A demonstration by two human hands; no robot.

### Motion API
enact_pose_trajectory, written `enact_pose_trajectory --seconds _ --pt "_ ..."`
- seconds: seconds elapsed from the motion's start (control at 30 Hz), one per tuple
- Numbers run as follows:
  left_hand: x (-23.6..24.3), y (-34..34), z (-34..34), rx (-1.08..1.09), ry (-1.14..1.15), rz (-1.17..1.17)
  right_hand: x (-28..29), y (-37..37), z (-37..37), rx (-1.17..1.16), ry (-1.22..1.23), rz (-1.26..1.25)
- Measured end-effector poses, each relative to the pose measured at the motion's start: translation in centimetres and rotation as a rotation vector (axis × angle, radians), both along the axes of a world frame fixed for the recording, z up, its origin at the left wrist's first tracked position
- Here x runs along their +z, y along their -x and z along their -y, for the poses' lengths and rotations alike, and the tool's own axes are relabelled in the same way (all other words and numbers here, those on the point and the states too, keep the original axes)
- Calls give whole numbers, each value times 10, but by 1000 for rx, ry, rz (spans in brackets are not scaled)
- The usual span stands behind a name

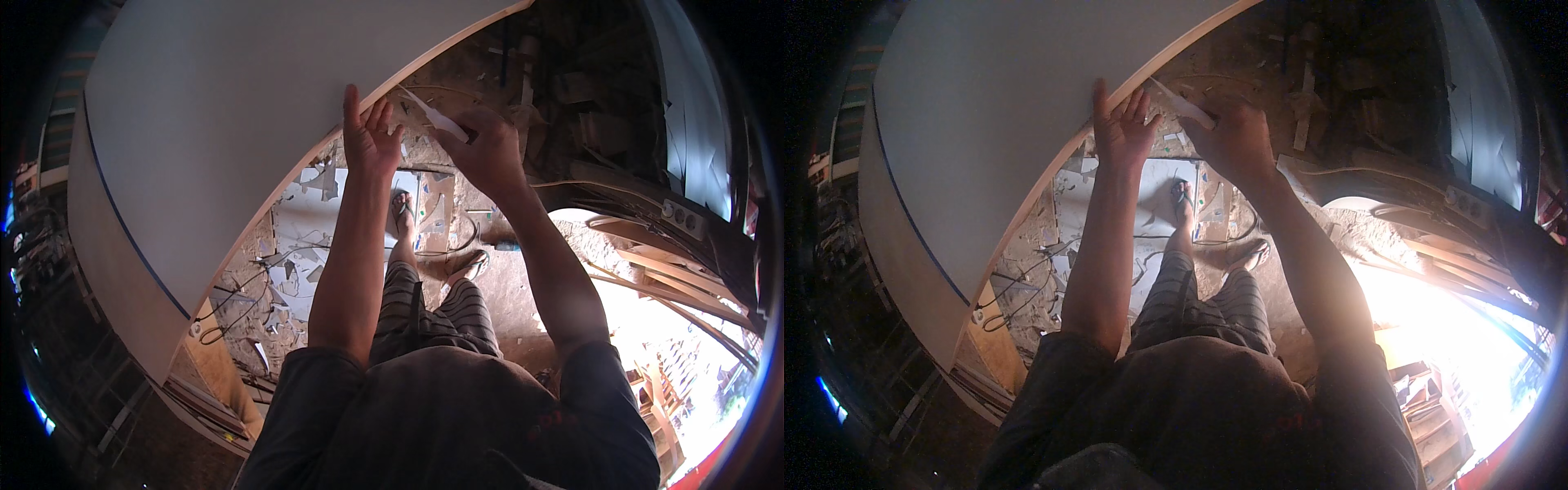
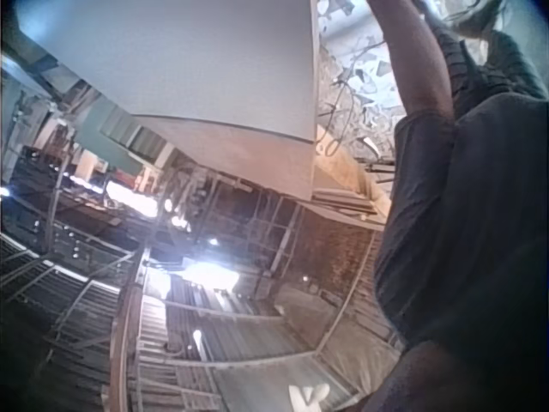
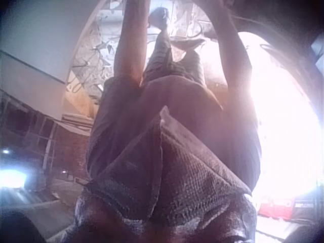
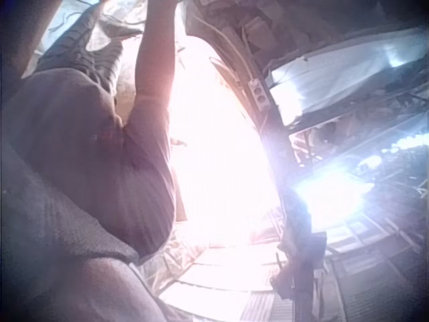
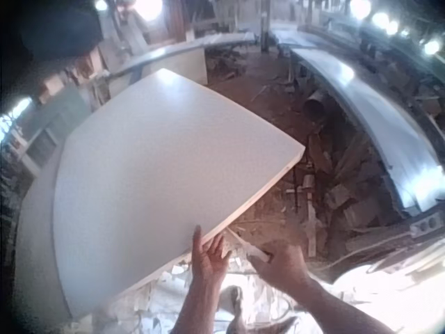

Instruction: The person uses a jigsaw to cut along a marked line on a large white board, then removes a strip of material from the edge. The person continues cutting along the marked line to separate a section of the board.

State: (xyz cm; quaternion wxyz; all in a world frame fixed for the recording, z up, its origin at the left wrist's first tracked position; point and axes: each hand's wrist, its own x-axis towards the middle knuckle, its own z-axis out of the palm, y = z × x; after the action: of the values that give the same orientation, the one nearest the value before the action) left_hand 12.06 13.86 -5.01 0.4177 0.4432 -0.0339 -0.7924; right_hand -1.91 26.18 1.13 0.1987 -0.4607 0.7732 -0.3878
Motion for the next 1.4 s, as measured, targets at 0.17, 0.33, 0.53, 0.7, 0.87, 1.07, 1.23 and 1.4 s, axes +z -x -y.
enact_pose_trajectory --seconds 0.17,0.33,0.53,0.7,0.87,1.07,1.23,1.4 --pt "-2 11 7 -85 78 16 0 5 -6 -3 -19 39" --pt "-11 6 11 -154 106 62 0 7 -4 18 -29 41" --pt "-6 4 13 -155 14 144 1 4 1 10 -127 120" --pt "-9 6 11 -140 128 169 -5 4 2 12 -113 85" --pt "-26 5 14 -120 180 150 -13 4 4 4 -60 45" --pt "-37 3 16 -102 221 140 -13 6 5 31 -35 19" --pt "-37 4 16 -80 216 136 -12 10 6 58 -43 -19" --pt "-35 4 16 -88 200 142 -16 12 8 73 -22 -34"
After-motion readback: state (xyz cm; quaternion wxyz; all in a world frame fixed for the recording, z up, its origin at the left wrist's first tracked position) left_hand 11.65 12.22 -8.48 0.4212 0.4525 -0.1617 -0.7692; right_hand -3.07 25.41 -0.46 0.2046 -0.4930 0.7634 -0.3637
